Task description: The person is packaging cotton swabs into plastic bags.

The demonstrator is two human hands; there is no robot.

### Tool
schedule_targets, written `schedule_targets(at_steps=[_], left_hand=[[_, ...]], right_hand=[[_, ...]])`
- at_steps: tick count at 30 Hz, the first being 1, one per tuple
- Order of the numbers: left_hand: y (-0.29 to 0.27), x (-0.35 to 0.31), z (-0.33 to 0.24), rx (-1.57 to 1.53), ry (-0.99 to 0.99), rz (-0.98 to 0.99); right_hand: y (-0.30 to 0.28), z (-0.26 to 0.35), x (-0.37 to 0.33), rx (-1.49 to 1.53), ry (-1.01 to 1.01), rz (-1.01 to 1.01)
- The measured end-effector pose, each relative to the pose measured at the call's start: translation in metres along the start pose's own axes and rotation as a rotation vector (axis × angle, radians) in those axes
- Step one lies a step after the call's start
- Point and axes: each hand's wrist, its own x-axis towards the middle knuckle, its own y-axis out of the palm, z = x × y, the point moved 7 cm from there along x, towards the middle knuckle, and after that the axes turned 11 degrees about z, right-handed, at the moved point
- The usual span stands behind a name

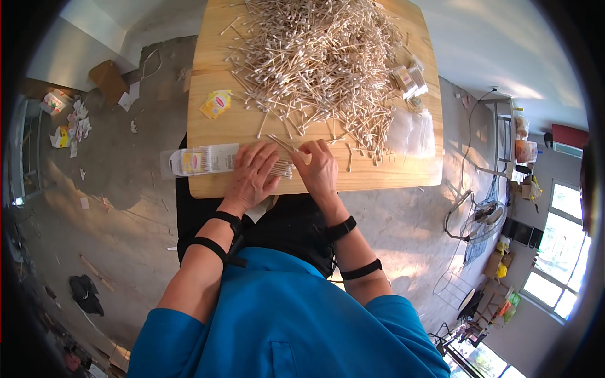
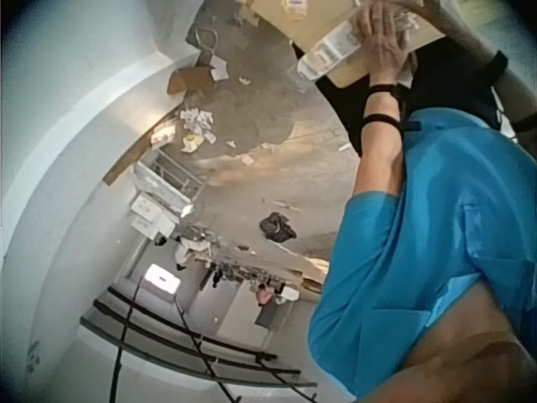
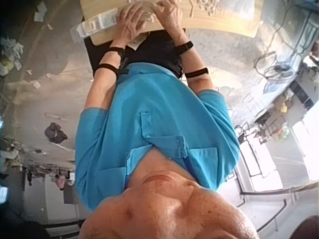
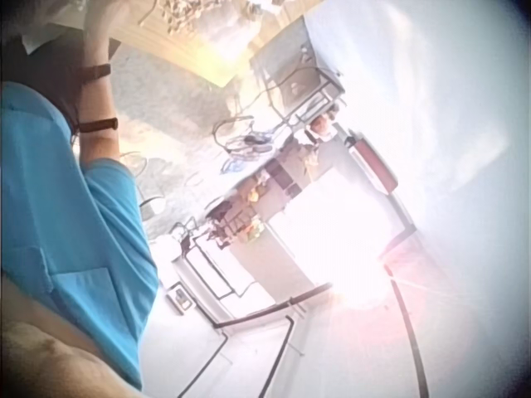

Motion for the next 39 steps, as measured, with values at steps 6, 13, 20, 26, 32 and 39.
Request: schedule_targets(at_steps=[6, 13, 20, 26, 32, 39], left_hand=[[0.001, 0.001, 0.000, 0.009, 0.008, -0.007], [0.001, -0.001, 0.002, 0.000, -0.004, -0.010], [0.000, 0.001, 0.000, -0.004, 0.000, 0.004], [0.002, 0.000, 0.001, 0.002, -0.004, 0.010], [0.000, 0.001, 0.001, 0.004, -0.007, 0.010], [0.002, -0.001, 0.001, 0.030, 0.013, 0.009]], right_hand=[[0.013, -0.013, 0.002, -0.002, 0.030, 0.045], [-0.014, -0.016, -0.004, 0.013, 0.055, -0.018], [0.005, -0.023, -0.003, -0.038, 0.076, 0.010], [-0.011, 0.000, 0.004, -0.053, -0.149, -0.006], [-0.005, -0.020, 0.008, -0.138, -0.197, 0.178], [-0.019, -0.003, 0.008, -0.070, -0.155, -0.070]])
